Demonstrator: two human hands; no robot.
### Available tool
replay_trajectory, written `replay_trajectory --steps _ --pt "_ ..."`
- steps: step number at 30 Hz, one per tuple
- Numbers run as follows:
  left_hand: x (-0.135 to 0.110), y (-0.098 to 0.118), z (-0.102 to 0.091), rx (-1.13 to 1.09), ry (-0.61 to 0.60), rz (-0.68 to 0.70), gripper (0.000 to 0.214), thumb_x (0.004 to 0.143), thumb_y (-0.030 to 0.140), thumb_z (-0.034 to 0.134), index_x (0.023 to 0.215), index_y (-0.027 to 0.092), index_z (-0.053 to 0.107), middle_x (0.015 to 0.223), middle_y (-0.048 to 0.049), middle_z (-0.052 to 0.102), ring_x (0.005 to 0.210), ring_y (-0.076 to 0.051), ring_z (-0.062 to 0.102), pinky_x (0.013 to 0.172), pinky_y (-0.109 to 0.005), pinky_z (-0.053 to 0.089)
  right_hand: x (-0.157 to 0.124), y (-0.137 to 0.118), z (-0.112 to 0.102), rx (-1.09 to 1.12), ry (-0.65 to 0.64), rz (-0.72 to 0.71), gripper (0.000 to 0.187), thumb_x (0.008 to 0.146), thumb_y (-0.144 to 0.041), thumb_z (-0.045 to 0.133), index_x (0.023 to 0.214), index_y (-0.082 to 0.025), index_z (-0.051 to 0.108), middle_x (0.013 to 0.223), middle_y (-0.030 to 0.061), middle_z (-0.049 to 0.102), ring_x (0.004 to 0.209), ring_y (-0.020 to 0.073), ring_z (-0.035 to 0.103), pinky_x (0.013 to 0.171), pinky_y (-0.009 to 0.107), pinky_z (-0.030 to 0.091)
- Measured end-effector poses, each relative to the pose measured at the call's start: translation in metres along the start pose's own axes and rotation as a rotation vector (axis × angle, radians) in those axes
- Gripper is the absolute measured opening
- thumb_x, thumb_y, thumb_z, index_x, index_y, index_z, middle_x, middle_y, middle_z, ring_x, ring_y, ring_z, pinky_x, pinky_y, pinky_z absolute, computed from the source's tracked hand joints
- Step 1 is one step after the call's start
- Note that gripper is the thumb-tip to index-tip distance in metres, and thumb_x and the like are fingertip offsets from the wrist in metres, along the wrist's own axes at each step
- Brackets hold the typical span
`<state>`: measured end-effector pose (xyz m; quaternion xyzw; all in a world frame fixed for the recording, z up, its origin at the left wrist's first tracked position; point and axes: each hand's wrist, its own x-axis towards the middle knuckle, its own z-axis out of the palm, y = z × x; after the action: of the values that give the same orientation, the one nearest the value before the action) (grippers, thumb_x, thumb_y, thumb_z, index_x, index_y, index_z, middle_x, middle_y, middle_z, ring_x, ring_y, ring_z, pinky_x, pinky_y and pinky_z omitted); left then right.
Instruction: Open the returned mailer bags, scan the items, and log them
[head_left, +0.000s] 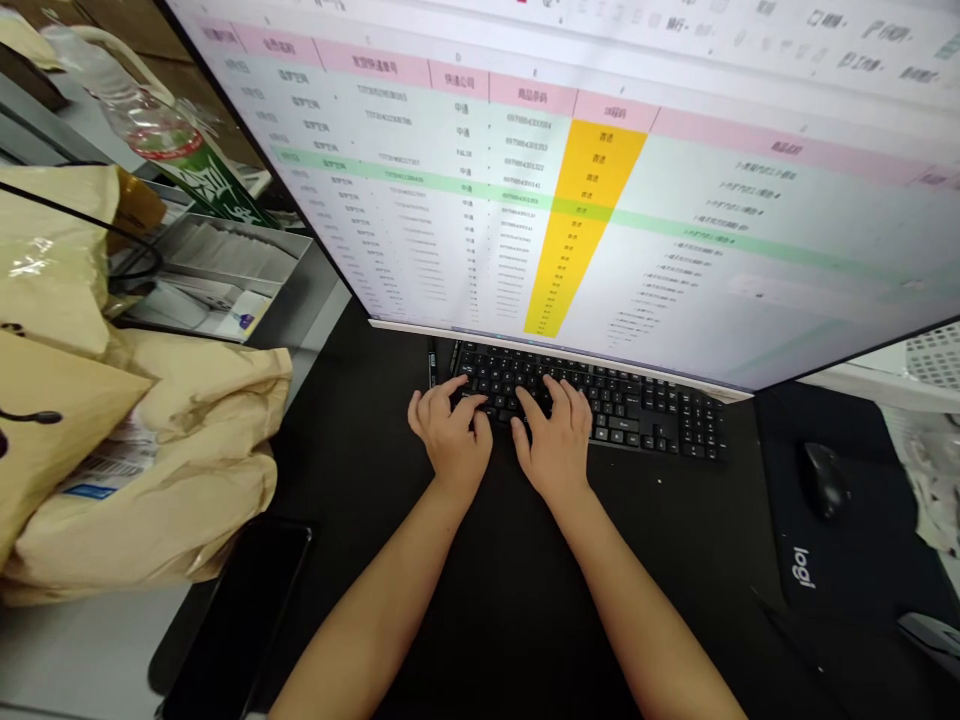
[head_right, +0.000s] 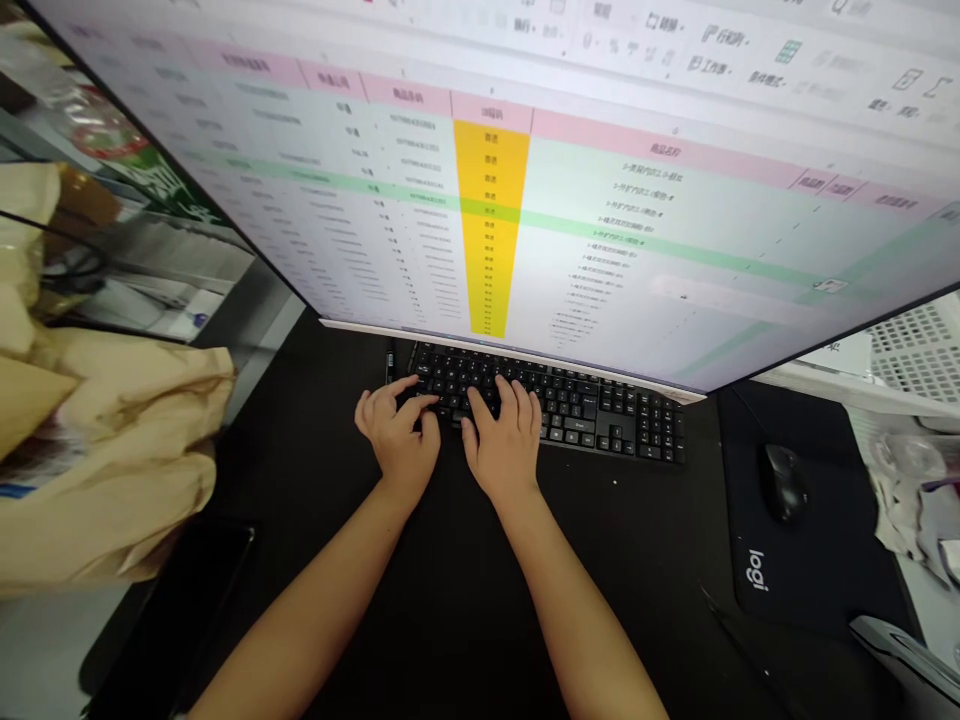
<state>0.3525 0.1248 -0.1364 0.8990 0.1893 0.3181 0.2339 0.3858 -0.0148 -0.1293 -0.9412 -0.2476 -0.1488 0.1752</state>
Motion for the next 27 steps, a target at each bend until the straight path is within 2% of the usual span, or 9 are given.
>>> replay_trajectory --steps 4,8,12,16,22,27 --pt "-0.001 0.001 0.0 0.039 0.034 -0.01 0.022 0.083 0.011 0.057 0.084 0.025 0.074 0.119 -0.0064 0.07 0.119 -0.028 0.059 0.12 -0.058 0.024 0.008 -0.012 0.002 0.043 -0.05 0.019 0.038 0.099 -0.035 0.05 0.134 -0.026 0.064 0.15 0.0138 0.046 0.143 0.0343 0.034 0.12 0.06 0.029" --pt "-0.002 0.001 -0.001 0.035 0.03 -0.014 0.022 0.084 0.012 0.058 0.084 0.025 0.075 0.12 -0.0071 0.069 0.12 -0.029 0.058 0.121 -0.06 0.021 0.002 -0.016 0.002 0.051 -0.053 0.042 0.038 0.1 -0.035 0.05 0.134 -0.024 0.063 0.153 0.0139 0.044 0.145 0.0354 0.032 0.119 0.061 0.028" --pt "-0.002 -0.001 0.002 0.056 -0.056 0.037 0.025 0.084 0.01 0.057 0.087 0.026 0.077 0.129 -0.0082 0.066 0.126 -0.031 0.055 0.12 -0.063 0.019 -0.011 -0.004 -0.001 0.055 0.017 0.092 0.038 0.1 -0.032 0.048 0.133 -0.018 0.062 0.148 0.0166 0.049 0.143 0.0329 0.035 0.12 0.059 0.028" --pt "-0.003 -0.001 0.004 0.067 -0.031 0.09 0.024 0.085 0.011 0.058 0.094 0.025 0.076 0.139 -0.0099 0.061 0.13 -0.033 0.053 0.121 -0.064 0.019 -0.012 0.013 -0.003 0.037 0.069 0.163 0.039 0.101 -0.031 0.047 0.134 -0.015 0.059 0.142 0.0153 0.057 0.142 0.0313 0.037 0.12 0.058 0.027" --pt "-0.001 0.001 0.008 -0.061 0.012 0.19 0.023 0.085 0.016 0.06 0.106 0.02 0.07 0.134 -0.0153 0.059 0.126 -0.032 0.052 0.117 -0.059 0.03 0.002 0.028 -0.012 0.102 0.046 0.188 0.044 0.102 -0.03 0.041 0.14 -0.01 0.051 0.13 0.0142 0.066 0.139 0.0283 0.041 0.123 0.055 0.023" --pt "0.002 0.0 0.011 -0.079 0.053 0.243 0.032 0.085 0.021 0.064 0.117 0.015 0.063 0.142 -0.0217 0.049 0.133 -0.036 0.045 0.112 -0.058 0.036 -0.006 0.031 -0.016 0.169 0.064 0.199 0.038 0.099 -0.02 0.038 0.133 -0.015 0.056 0.128 0.0109 0.065 0.133 0.0244 0.046 0.123 0.052 0.024"
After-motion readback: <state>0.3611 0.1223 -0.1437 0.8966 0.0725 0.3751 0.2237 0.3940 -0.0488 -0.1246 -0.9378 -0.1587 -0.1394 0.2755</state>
